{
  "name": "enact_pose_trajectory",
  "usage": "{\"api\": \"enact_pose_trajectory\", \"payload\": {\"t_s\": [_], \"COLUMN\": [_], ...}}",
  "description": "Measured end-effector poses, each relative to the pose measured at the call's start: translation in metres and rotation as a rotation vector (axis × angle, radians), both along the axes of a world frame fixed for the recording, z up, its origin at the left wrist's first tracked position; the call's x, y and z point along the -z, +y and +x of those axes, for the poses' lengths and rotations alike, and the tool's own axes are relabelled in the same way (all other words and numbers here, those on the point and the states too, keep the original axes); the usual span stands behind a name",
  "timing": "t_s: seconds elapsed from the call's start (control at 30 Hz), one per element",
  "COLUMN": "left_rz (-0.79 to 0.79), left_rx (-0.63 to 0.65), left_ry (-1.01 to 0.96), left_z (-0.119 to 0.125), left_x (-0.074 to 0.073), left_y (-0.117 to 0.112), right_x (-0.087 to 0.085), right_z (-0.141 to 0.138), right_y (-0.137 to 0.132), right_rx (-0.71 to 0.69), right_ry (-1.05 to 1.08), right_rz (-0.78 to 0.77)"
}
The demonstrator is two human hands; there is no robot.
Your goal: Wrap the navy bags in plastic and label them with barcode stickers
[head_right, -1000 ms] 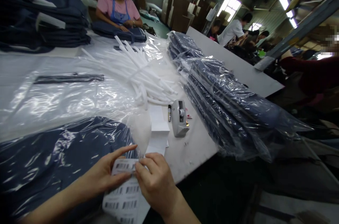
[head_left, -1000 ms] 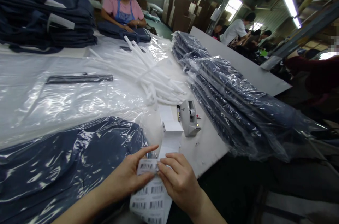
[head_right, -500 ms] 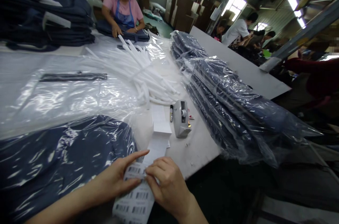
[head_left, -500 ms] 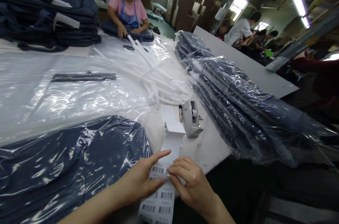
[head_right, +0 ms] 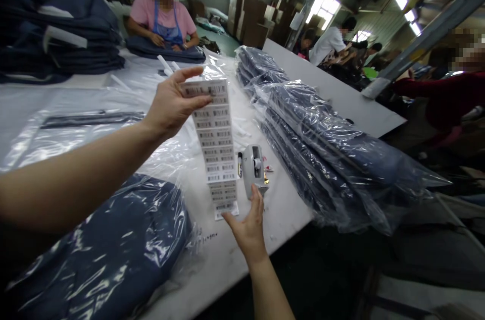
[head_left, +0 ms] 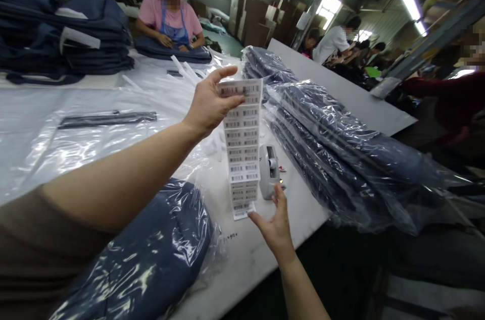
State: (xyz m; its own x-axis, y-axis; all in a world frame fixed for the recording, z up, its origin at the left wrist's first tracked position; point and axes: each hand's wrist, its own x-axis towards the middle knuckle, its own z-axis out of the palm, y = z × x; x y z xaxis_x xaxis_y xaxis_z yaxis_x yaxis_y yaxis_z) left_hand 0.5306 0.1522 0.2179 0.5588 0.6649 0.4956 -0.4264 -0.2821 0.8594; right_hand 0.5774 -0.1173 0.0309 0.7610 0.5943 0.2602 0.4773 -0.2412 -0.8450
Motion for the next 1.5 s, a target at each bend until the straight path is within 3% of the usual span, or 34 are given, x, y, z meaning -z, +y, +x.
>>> {"api": "enact_pose_trajectory", "payload": {"t_s": [0.27,0.37,0.47,0.63,0.7,0.83,0.97,1.07,1.17,1.37,1.5], "left_rz": [0.249,0.253,0.198,0.149,0.107,0.09,0.307,0.546,0.693,0.947,1.141], "left_rx": [-0.154,-0.13,-0.001,0.212,0.276,0.316,0.352,0.415,0.471,0.618,0.623], "left_ry": [-0.056,-0.032,0.032,0.204,0.259,0.315,0.134,0.054,0.101,0.261,0.293], "left_z": [0.041,0.044,0.033,-0.018,-0.041,-0.074,-0.087,-0.094,-0.101,-0.109,-0.115], "left_x": [-0.045,-0.044,-0.01,0.084,0.115,0.155,0.173,0.176,0.175,0.175,0.2], "left_y": [0.031,0.028,0.0,-0.087,-0.122,-0.172,-0.186,-0.182,-0.175,-0.174,-0.187], "right_x": [0.033,0.044,0.058,0.079,0.083,0.086,0.083,0.074,0.059,0.023,0.012], "right_z": [0.013,0.012,0.014,0.02,0.021,0.02,0.014,0.012,0.015,0.043,0.059], "right_y": [0.036,0.036,0.025,-0.002,-0.011,-0.022,-0.027,-0.025,-0.017,0.009,0.02], "right_rx": [0.05,0.063,0.109,0.243,0.257,0.206,0.108,0.105,0.02,-0.272,-0.354], "right_ry": [0.143,0.196,0.266,0.404,0.434,0.411,0.614,0.968,1.17,1.144,1.084], "right_rz": [0.0,0.005,0.005,0.073,0.114,0.147,0.206,0.27,0.267,0.029,-0.132]}}
